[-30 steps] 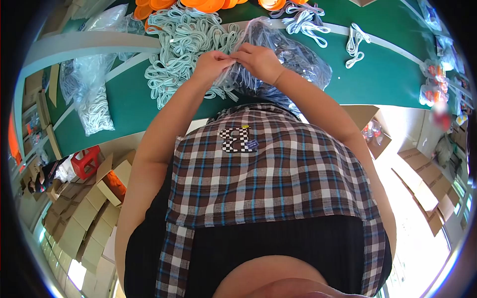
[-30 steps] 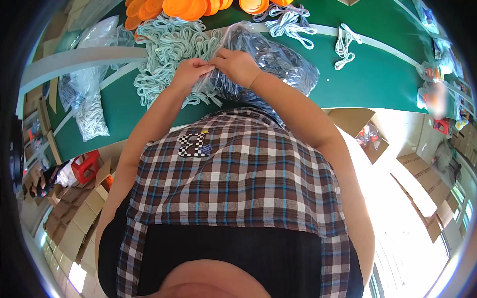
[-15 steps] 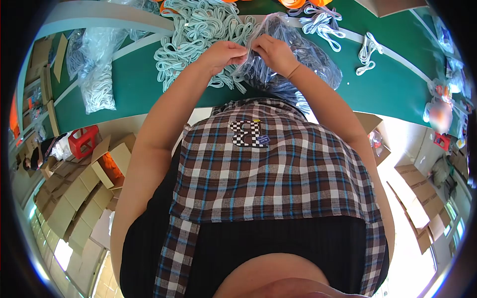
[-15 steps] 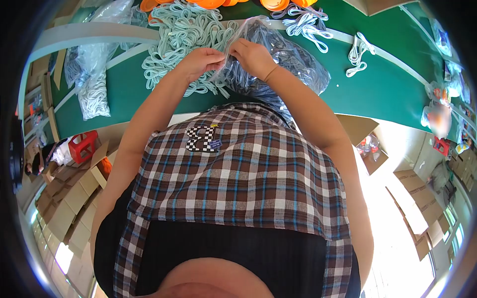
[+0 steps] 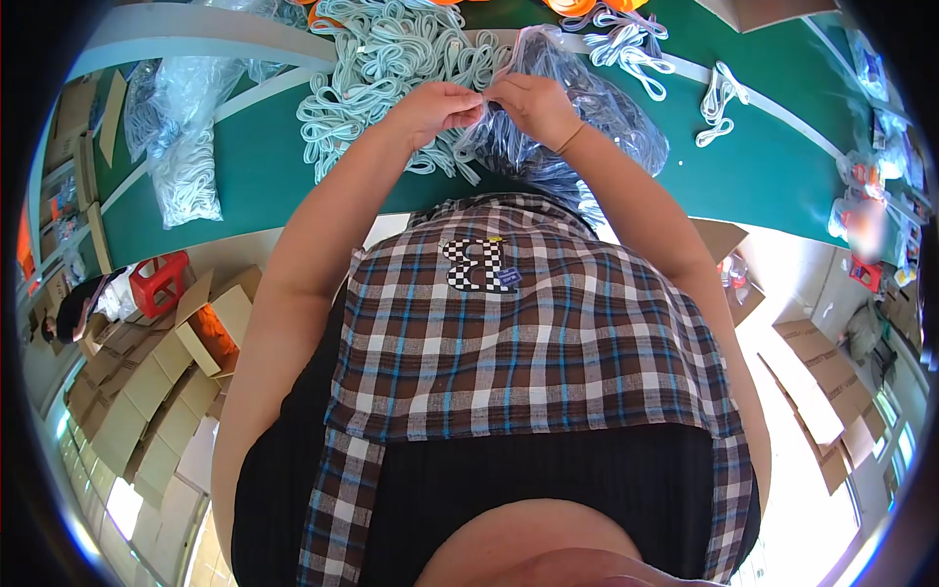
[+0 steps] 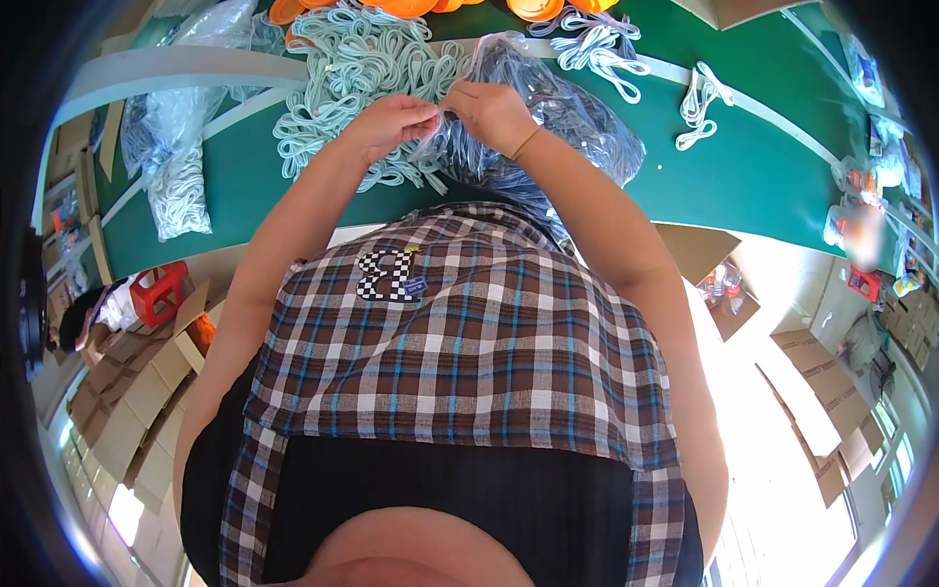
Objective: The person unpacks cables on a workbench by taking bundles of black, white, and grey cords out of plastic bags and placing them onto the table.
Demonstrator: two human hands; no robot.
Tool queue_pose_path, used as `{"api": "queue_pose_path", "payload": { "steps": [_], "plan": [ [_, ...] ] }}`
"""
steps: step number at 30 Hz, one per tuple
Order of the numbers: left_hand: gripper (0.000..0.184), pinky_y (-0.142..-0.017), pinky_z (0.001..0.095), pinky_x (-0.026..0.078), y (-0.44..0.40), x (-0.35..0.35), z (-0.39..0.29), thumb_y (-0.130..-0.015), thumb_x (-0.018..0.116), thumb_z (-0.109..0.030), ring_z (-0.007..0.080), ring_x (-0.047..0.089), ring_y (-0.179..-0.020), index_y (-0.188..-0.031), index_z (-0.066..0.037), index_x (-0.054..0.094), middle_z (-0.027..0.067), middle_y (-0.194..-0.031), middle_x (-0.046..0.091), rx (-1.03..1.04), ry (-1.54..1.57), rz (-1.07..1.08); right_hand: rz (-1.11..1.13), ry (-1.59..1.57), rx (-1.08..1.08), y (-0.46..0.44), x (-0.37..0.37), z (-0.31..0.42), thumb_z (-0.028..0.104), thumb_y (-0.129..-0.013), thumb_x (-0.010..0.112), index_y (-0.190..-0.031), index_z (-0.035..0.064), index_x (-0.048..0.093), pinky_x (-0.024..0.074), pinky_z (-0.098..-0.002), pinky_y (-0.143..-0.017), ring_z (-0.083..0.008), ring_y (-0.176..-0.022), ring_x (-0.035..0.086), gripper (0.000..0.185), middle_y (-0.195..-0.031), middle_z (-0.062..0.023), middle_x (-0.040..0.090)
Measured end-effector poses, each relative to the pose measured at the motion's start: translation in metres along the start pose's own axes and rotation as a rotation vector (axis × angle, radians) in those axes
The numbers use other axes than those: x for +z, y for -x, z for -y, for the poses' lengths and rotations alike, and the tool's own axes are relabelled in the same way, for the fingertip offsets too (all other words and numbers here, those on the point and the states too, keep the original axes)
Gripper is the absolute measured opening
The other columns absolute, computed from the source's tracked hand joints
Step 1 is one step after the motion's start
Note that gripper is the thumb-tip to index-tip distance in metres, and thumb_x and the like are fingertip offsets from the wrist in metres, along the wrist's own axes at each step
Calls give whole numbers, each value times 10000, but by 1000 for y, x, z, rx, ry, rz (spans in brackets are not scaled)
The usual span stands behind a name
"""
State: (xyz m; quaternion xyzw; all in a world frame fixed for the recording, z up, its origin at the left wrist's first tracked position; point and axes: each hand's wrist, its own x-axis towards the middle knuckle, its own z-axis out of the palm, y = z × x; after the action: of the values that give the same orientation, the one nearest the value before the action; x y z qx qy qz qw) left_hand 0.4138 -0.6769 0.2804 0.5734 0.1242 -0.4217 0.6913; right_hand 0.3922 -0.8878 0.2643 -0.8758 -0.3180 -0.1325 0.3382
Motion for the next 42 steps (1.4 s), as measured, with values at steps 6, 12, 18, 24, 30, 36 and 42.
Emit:
{"api": "queue_pose_path", "payload": {
  "steps": [6, 12, 18, 24, 30, 36, 42],
  "plan": [
    [180, -681, 265, 519, 5, 12, 5, -890, 656, -138, 179, 623, -717, -930, 38, 667, 118, -838, 679, 84, -525, -234, 13, 38, -4, 1, -6, 3, 2, -805, 641, -957, 89, 662, 512, -280, -695, -212, -768, 644, 177, -1002, 15, 666],
    [194, -673, 327, 519, -15, -4, 8, -888, 613, -152, 240, 638, -723, -919, 39, 629, 142, -827, 674, 198, -801, -418, 17, -100, 4, -3, -53, 15, 14, -795, 618, -911, 90, 635, 505, -307, -681, -245, -748, 628, 139, -932, -1, 650],
    [159, -633, 335, 510, -20, 21, -18, -895, 558, -140, 262, 657, -707, -924, 15, 541, 141, -784, 644, 466, -1128, -532, 239, -344, 276, -4, -168, 61, -21, -818, 606, -863, 40, 625, 479, -318, -649, -251, -649, 588, 78, -792, -60, 647],
    [167, -595, 313, 508, -18, 32, -29, -897, 547, -128, 224, 675, -661, -982, 6, 498, 129, -776, 613, 460, -500, -444, -17, -321, 328, -45, -130, 35, -28, -821, 620, -869, 42, 626, 486, -294, -669, -194, -640, 563, 85, -779, -41, 650],
    [456, -673, 303, 520, 3, 31, 88, -899, 651, -255, 212, 656, -772, -1198, 48, 488, 157, -991, 631, 115, -576, 100, -2, -562, 328, -13, -102, -11, 20, -832, 641, -1017, 73, 635, 506, -261, -716, -179, -768, 623, 193, -963, -52, 645],
    [616, -760, 301, 513, 13, 94, 134, -895, 706, -282, 197, 608, -885, -1315, 61, 414, 204, -1127, 604, 77, -393, -65, 81, 584, 348, 64, -121, -119, 236, -817, 709, -1220, 167, 598, 431, -449, -1000, -235, -1235, 500, 424, -1297, -42, 558],
    [712, -714, 299, 513, 5, 102, 142, -873, 728, -318, 203, 607, -826, -1348, 79, 378, 198, -1113, 601, 63, -355, -174, 261, 625, 20, 33, -82, -193, 307, -836, 649, -1304, 216, 533, 279, -487, -1118, -231, -1328, 405, 490, -1350, 0, 522]
  ]
}}
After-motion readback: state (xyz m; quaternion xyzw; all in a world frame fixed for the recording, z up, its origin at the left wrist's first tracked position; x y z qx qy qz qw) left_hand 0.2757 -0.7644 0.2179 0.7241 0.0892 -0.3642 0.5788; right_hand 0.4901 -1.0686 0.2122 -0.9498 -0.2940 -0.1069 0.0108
